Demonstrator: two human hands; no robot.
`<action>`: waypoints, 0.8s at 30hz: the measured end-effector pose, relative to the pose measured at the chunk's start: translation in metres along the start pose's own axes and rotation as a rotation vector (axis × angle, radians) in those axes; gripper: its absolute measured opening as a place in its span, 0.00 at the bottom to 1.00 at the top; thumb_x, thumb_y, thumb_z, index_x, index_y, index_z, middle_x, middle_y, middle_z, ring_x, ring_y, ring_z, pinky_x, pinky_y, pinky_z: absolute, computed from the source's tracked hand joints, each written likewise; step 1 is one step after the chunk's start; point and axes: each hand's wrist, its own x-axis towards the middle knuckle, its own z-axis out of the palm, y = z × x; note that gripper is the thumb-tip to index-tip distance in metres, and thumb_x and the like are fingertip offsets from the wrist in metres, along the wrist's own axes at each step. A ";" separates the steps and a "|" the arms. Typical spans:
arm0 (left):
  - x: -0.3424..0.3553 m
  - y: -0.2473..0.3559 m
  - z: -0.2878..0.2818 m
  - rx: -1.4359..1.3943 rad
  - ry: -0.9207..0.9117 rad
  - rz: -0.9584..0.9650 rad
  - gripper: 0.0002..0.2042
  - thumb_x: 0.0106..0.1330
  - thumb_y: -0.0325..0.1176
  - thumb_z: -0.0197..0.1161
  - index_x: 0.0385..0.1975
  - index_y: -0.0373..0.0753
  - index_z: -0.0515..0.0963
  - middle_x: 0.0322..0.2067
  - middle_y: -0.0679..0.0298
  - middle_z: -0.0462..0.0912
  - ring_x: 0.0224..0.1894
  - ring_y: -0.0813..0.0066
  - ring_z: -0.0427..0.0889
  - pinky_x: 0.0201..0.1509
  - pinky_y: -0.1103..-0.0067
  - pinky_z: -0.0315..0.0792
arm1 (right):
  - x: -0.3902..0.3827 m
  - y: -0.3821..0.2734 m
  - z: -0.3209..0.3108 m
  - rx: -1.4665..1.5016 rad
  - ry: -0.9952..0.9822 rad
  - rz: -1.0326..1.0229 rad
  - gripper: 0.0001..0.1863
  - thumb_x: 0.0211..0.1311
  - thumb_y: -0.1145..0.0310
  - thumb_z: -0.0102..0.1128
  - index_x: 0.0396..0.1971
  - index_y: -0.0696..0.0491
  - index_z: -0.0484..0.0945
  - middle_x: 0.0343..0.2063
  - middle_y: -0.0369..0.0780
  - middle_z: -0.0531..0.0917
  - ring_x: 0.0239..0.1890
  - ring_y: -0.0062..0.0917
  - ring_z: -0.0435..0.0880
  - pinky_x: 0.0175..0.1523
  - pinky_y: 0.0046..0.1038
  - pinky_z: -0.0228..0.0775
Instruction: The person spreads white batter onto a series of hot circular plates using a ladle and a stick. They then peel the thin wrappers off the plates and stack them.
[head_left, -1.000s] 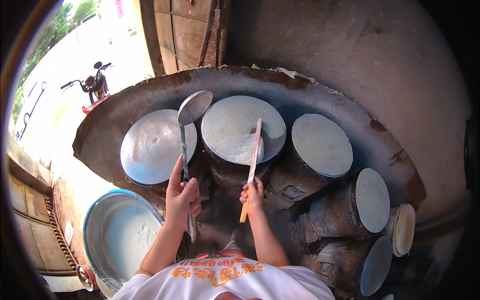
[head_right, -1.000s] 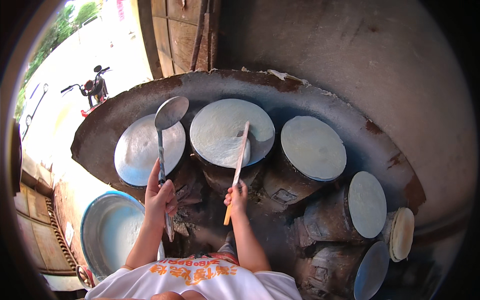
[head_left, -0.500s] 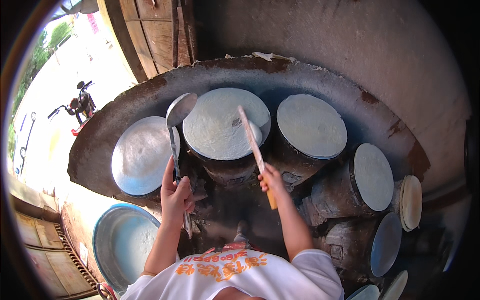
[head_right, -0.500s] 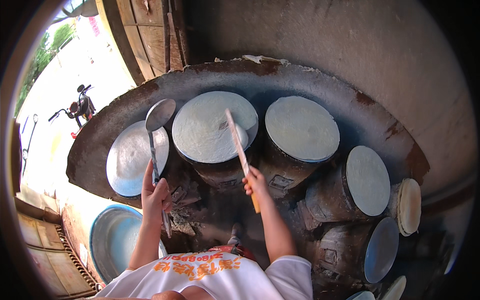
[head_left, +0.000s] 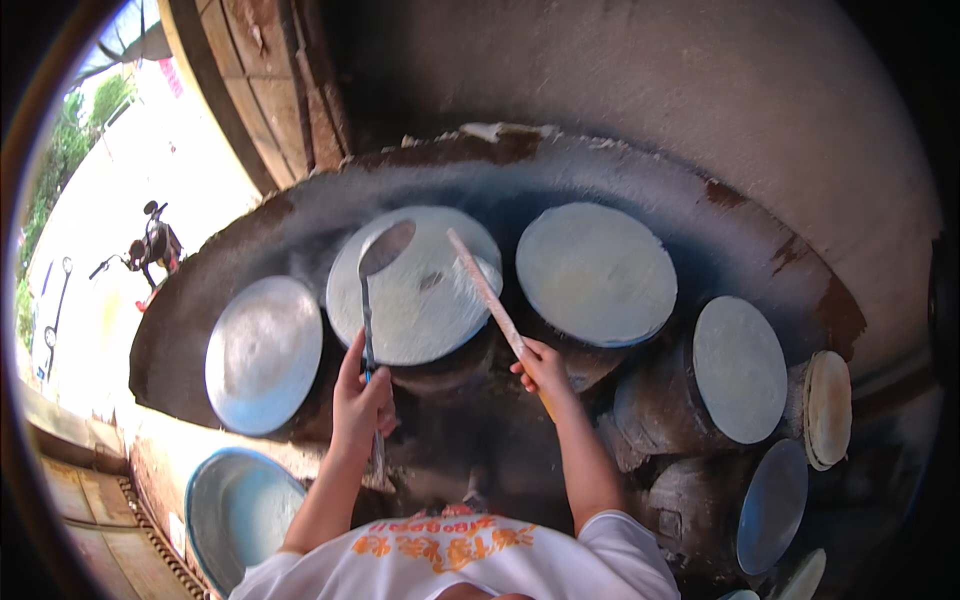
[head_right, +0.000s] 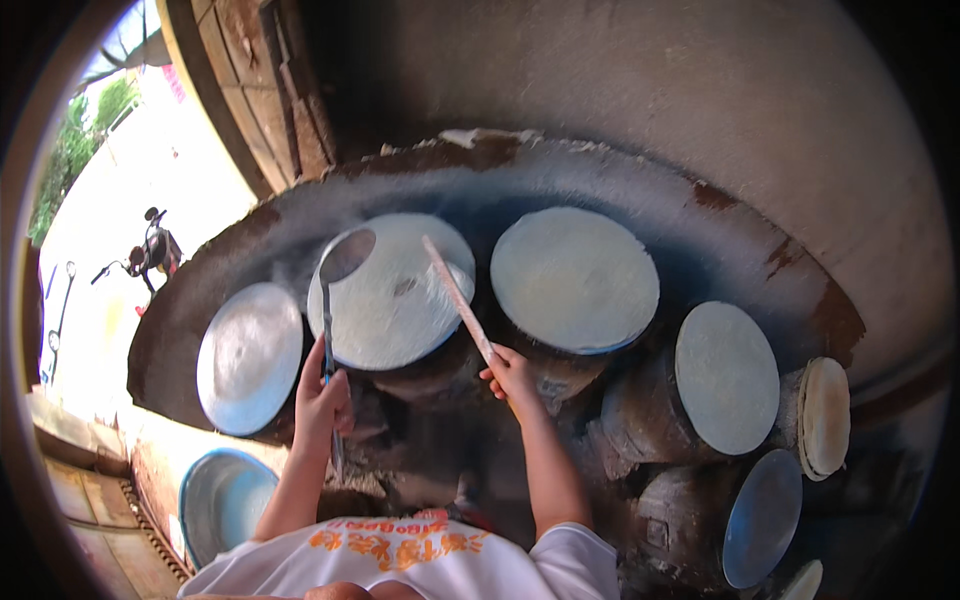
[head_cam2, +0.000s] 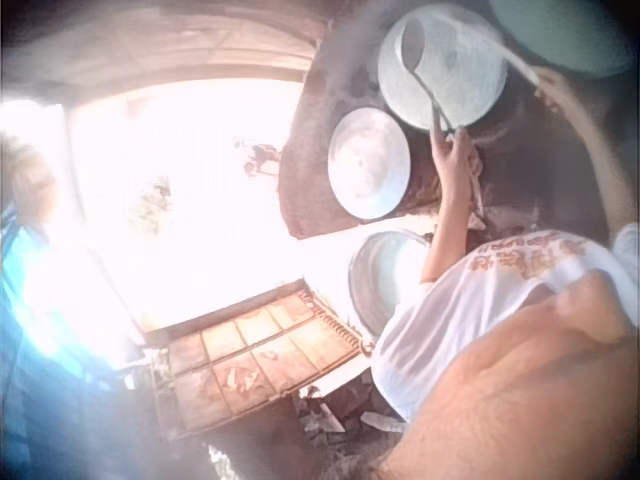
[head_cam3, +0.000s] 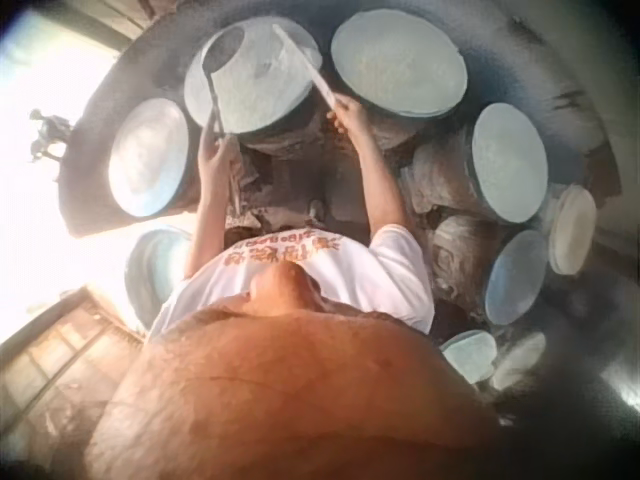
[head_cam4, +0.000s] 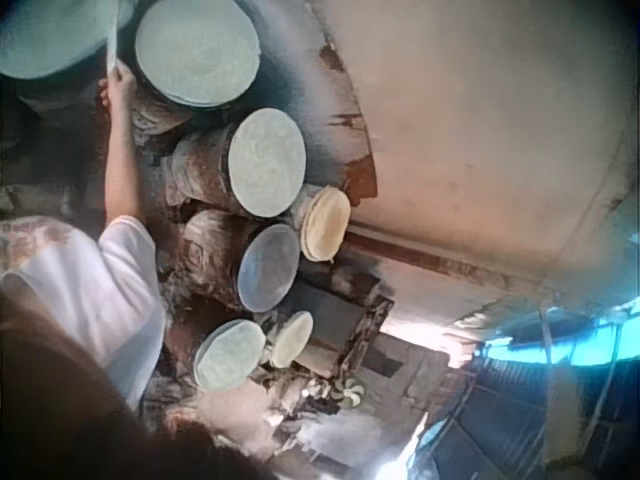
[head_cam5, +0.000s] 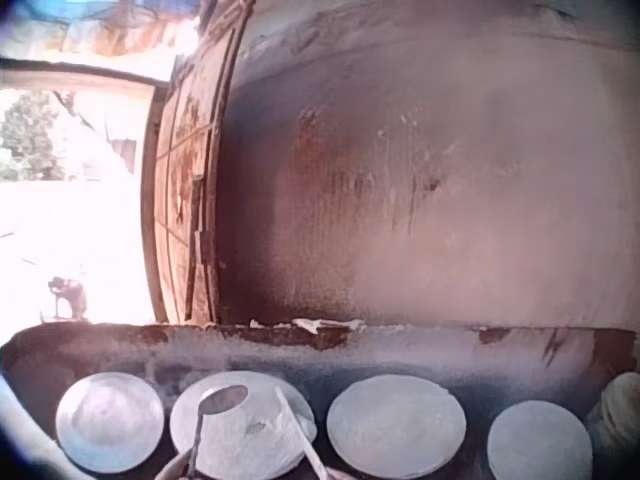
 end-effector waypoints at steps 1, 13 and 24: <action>0.000 -0.003 0.004 -0.002 -0.009 -0.007 0.31 0.67 0.26 0.53 0.69 0.50 0.51 0.15 0.73 0.61 0.10 0.85 0.58 0.11 0.84 0.56 | 0.020 -0.010 0.003 -0.058 0.013 -0.006 0.17 0.67 0.63 0.50 0.54 0.49 0.74 0.22 0.35 0.79 0.11 0.10 0.67 0.13 0.15 0.58; 0.085 -0.003 0.053 -0.080 -0.154 -0.223 0.29 0.68 0.28 0.53 0.68 0.53 0.52 0.16 0.72 0.59 0.13 0.84 0.58 0.15 0.84 0.55 | 0.014 -0.014 0.045 -1.095 0.280 -0.636 0.20 0.58 0.68 0.59 0.52 0.45 0.75 0.30 0.45 0.72 0.29 0.42 0.77 0.32 0.42 0.70; 0.115 0.015 -0.004 -1.057 -0.130 -0.646 0.08 0.71 0.33 0.50 0.44 0.57 0.72 0.16 0.75 0.57 0.13 0.88 0.58 0.13 0.89 0.55 | 0.018 -0.004 0.015 -0.971 0.146 -0.724 0.20 0.58 0.70 0.59 0.52 0.44 0.75 0.31 0.45 0.72 0.32 0.42 0.77 0.37 0.40 0.71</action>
